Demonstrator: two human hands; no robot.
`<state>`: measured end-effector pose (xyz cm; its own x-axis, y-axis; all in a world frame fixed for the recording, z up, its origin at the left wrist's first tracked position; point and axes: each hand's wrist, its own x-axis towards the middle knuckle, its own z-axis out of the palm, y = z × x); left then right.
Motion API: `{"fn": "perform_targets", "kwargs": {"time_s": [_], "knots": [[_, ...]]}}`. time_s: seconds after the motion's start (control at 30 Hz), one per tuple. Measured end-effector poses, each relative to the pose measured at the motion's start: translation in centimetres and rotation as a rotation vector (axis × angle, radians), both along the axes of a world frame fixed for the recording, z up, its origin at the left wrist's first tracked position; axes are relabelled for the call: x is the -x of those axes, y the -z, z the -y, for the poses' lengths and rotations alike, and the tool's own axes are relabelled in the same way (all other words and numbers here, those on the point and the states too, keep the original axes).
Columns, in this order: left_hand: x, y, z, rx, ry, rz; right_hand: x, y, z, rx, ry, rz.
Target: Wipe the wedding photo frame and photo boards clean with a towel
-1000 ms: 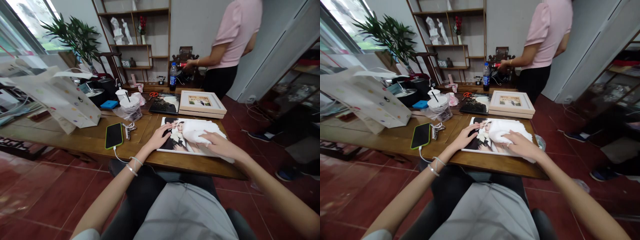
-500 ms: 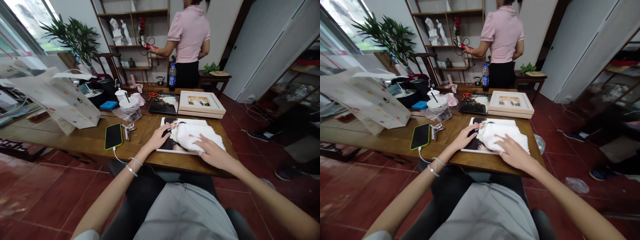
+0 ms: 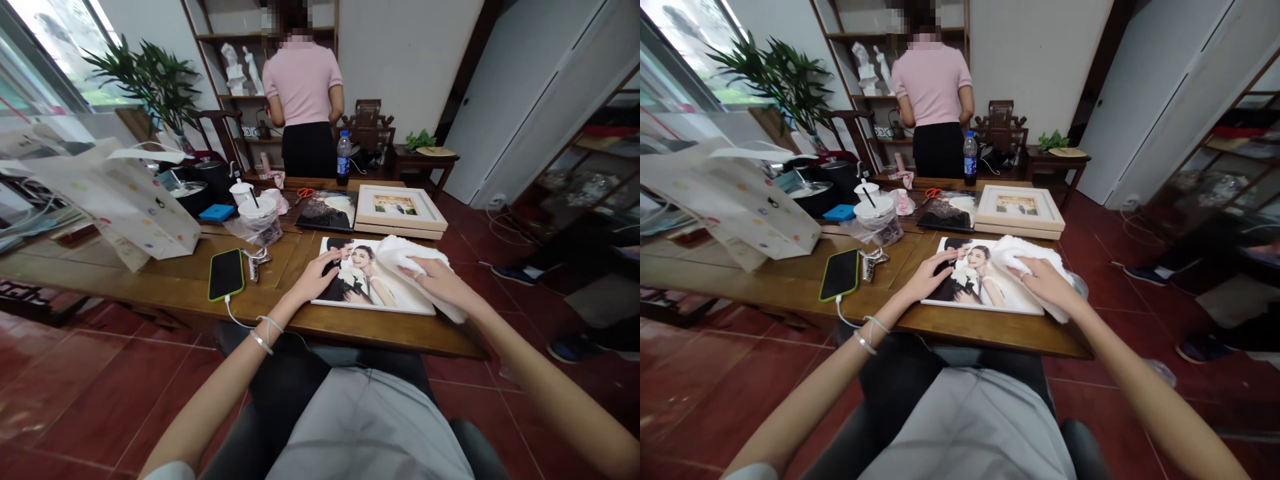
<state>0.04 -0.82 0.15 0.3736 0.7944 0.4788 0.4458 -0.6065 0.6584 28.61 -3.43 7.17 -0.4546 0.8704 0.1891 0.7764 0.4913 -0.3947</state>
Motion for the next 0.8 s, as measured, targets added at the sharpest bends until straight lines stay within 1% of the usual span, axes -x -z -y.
{"fn": "perform_targets", "kwargs": {"time_s": [0.07, 0.13, 0.27, 0.37, 0.43, 0.53, 0.6, 0.67, 0.73, 0.8], "knots": [[0.1, 0.0, 0.0, -0.001, 0.0, 0.001, 1.5, 0.6, -1.4, -0.048, 0.013, 0.047], [0.1, 0.1, 0.1, -0.004, -0.021, -0.003, 3.4, 1.1, -2.6, -0.099, -0.005, 0.086], [0.1, 0.1, 0.2, 0.004, -0.082, 0.001, 6.9, 1.6, -4.2, -0.175, -0.154, 0.14], [0.1, 0.1, 0.2, -0.001, -0.11, 0.033, 8.4, 1.7, -3.9, -0.188, -0.267, 0.211], [0.1, 0.1, 0.2, -0.025, -0.118, 0.063, 8.9, 1.7, -2.8, -0.179, -0.346, 0.235], [0.0, 0.1, 0.2, -0.037, -0.102, 0.088, 9.0, 1.3, 0.2, -0.154, -0.459, 0.223], [0.0, 0.1, 0.3, -0.022, -0.098, 0.098, 8.7, 0.6, 2.5, -0.12, -0.537, 0.205], [-0.1, 0.0, 0.3, 0.002, -0.099, 0.102, 8.1, -0.2, 4.6, -0.053, -0.598, 0.19], [-0.1, -0.1, 0.3, 0.032, -0.095, 0.083, 7.1, -1.2, 6.2, 0.043, -0.611, 0.183], [-0.1, -0.1, 0.3, 0.043, -0.076, 0.051, 5.9, -2.1, 7.2, 0.149, -0.549, 0.175]]}}
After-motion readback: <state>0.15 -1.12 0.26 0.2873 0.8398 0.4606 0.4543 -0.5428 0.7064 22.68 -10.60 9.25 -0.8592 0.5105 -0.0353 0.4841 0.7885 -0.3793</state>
